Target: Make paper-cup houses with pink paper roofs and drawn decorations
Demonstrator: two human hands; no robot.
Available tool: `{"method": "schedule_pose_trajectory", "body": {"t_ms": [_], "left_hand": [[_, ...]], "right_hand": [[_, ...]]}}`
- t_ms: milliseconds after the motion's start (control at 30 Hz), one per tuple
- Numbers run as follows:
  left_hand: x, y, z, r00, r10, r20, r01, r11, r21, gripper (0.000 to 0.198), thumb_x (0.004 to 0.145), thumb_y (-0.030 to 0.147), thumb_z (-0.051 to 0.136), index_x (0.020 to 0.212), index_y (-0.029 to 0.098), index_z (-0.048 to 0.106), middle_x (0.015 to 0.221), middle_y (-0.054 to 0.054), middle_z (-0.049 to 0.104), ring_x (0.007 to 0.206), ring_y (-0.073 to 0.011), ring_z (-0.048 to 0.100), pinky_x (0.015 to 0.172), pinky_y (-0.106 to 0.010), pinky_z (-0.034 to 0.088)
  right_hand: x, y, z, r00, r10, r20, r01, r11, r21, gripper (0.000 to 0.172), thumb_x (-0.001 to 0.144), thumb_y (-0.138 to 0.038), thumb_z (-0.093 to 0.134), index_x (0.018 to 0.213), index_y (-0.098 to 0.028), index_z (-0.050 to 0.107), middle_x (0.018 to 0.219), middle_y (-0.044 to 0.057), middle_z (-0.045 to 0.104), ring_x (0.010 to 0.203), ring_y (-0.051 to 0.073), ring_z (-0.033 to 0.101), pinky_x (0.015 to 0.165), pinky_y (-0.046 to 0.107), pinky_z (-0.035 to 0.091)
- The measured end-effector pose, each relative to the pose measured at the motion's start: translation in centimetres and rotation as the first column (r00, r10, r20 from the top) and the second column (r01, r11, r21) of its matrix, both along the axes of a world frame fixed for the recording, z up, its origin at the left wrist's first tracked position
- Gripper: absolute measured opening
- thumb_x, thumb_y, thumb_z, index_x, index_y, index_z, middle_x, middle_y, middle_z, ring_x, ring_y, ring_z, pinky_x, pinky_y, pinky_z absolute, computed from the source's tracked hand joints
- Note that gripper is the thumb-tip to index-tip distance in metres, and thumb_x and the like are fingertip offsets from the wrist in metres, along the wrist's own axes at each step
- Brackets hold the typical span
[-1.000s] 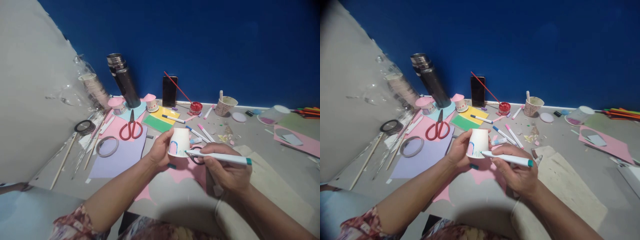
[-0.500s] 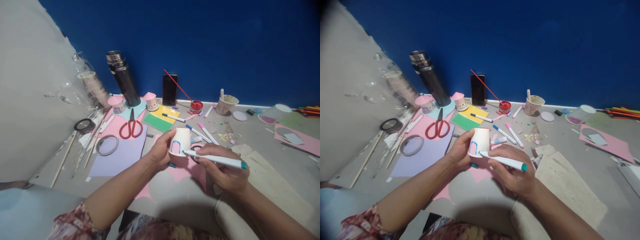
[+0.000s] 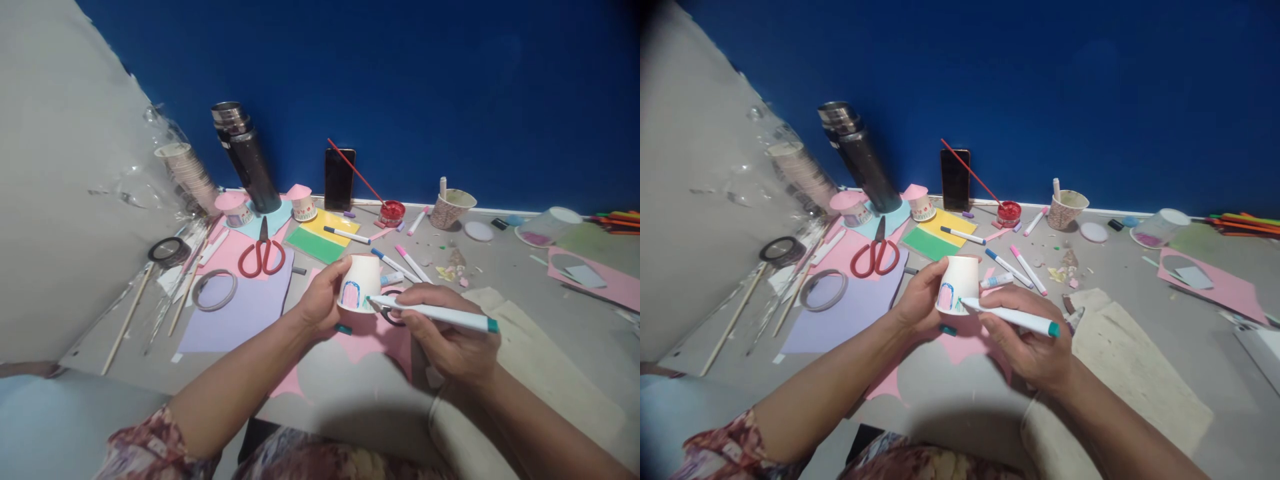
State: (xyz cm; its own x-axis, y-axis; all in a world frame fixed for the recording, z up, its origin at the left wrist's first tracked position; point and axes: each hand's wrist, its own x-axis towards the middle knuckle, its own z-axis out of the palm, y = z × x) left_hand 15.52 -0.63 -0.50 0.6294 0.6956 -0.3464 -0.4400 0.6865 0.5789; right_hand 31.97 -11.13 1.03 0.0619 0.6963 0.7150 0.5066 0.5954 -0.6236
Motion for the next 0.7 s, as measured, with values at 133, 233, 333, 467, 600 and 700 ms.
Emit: {"method": "schedule_pose_trajectory", "body": {"t_ms": [133, 233, 333, 467, 600, 700], "left_hand": [[0.04, 0.1, 0.11, 1.0, -0.015, 0.022, 0.015, 1.0, 0.005, 0.039, 0.09, 0.036, 0.066, 0.115, 0.008, 0.074, 0.094, -0.014, 0.079, 0.086, -0.0285, 0.076, 0.081, -0.037, 0.059], [0.04, 0.18, 0.24, 0.999, -0.013, 0.035, 0.013, 1.0, 0.005, 0.041, 0.092, 0.035, 0.062, 0.119, 0.006, 0.073, 0.094, -0.015, 0.079, 0.084, -0.029, 0.077, 0.081, -0.039, 0.06], [-0.05, 0.24, 0.24, 0.998, -0.033, 0.047, 0.034, 0.999, -0.014, 0.047, 0.099, 0.043, 0.054, 0.121, 0.006, 0.072, 0.087, -0.015, 0.078, 0.078, -0.0293, 0.076, 0.074, -0.041, 0.061], [-0.22, 0.22, 0.07, 0.998, -0.049, 0.043, 0.05, 0.999, -0.015, 0.051, 0.101, 0.049, 0.05, 0.121, 0.006, 0.071, 0.086, -0.016, 0.077, 0.074, -0.0286, 0.075, 0.067, -0.04, 0.061], [-0.21, 0.06, 0.02, 0.997, -0.053, 0.051, 0.053, 0.999, -0.003, 0.047, 0.099, 0.045, 0.056, 0.122, 0.007, 0.071, 0.087, -0.014, 0.077, 0.073, -0.0268, 0.075, 0.069, -0.036, 0.059], [-0.1, -0.02, 0.05, 0.998, -0.042, 0.038, 0.042, 0.999, 0.002, 0.045, 0.099, 0.044, 0.056, 0.119, 0.006, 0.072, 0.084, -0.014, 0.076, 0.073, -0.0262, 0.075, 0.071, -0.035, 0.059]], "right_hand": [[0.09, -0.06, -0.17, 1.0, -0.011, -0.017, 0.01, 1.0, -0.018, 0.019, 0.089, -0.011, 0.073, 0.104, -0.022, 0.076, 0.092, 0.007, 0.084, 0.084, 0.024, 0.081, 0.081, 0.036, 0.067], [0.17, -0.11, -0.1, 1.0, -0.014, -0.017, 0.014, 1.0, -0.01, 0.021, 0.089, -0.01, 0.072, 0.105, -0.022, 0.076, 0.094, 0.007, 0.084, 0.086, 0.024, 0.081, 0.081, 0.035, 0.067], [0.21, -0.25, -0.03, 0.999, -0.029, -0.037, 0.028, 0.999, -0.027, 0.02, 0.091, -0.011, 0.071, 0.105, -0.023, 0.077, 0.093, 0.007, 0.084, 0.085, 0.025, 0.082, 0.079, 0.036, 0.067], [0.13, -0.41, -0.02, 0.997, -0.038, -0.072, 0.033, 0.997, -0.064, 0.018, 0.092, -0.012, 0.07, 0.104, -0.023, 0.077, 0.092, 0.007, 0.083, 0.085, 0.025, 0.082, 0.08, 0.038, 0.067], [-0.04, -0.18, 0.22, 0.999, 0.017, -0.032, -0.018, 1.0, -0.025, 0.015, 0.091, -0.014, 0.072, 0.103, -0.022, 0.077, 0.088, 0.007, 0.083, 0.079, 0.024, 0.081, 0.078, 0.037, 0.067], [-0.16, 0.09, 0.33, 0.998, 0.064, 0.011, -0.064, 0.998, 0.019, 0.014, 0.091, -0.015, 0.071, 0.102, -0.021, 0.076, 0.086, 0.006, 0.083, 0.077, 0.023, 0.081, 0.077, 0.035, 0.067]]}}
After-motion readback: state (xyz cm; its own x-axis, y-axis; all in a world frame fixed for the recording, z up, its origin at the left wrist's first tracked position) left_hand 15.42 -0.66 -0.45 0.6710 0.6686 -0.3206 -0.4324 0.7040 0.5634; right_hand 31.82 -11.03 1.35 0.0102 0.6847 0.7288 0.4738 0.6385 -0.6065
